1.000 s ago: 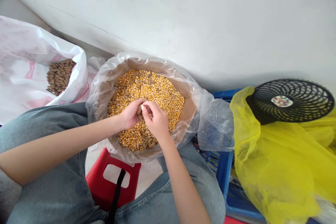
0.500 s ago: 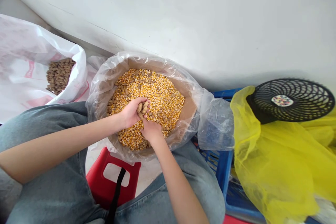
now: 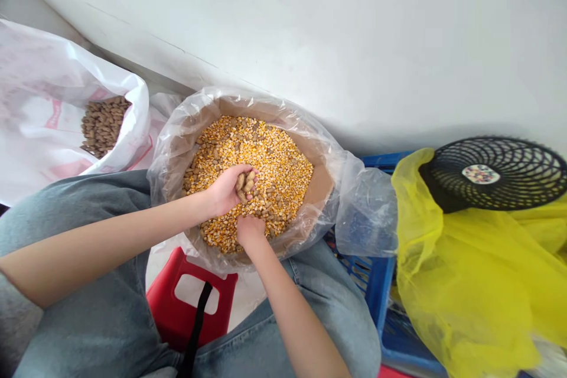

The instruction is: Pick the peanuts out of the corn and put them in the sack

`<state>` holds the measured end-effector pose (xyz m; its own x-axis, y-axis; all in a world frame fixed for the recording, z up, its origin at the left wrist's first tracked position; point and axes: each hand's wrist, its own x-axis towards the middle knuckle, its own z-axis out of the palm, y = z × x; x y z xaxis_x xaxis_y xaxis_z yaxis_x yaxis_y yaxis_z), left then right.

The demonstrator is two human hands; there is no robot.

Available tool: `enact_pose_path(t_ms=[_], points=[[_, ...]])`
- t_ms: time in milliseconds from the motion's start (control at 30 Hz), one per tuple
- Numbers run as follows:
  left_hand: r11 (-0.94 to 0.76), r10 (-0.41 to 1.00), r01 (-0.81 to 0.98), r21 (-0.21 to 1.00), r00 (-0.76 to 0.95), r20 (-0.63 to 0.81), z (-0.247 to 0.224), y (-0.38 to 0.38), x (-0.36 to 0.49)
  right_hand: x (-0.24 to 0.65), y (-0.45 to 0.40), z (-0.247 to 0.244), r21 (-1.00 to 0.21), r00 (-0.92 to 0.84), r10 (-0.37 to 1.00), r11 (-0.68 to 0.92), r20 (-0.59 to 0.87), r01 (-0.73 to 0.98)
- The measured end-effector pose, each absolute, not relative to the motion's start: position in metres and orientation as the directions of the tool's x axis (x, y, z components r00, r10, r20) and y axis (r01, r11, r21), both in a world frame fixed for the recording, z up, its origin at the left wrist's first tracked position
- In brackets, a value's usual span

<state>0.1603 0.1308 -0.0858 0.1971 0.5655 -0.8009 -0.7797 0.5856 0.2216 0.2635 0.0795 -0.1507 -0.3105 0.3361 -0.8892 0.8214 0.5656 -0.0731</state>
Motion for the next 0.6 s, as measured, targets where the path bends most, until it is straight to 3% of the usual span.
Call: enact_pose_path(t_ms=[333,600], points=[[0.591,0.562,-0.777,0.218,0.202,-0.802,-0.085,0.131,0.16,0.262,0.075,-0.165,0.028,-0.156,0.286,0.547,-0.945,0.837],[0.588,0.568,-0.777,0.224,0.201,-0.798,-0.084,0.133,0.16,0.261,0.079,-0.154,-0.075,-0.287,0.303,0.559,-0.909,0.826]])
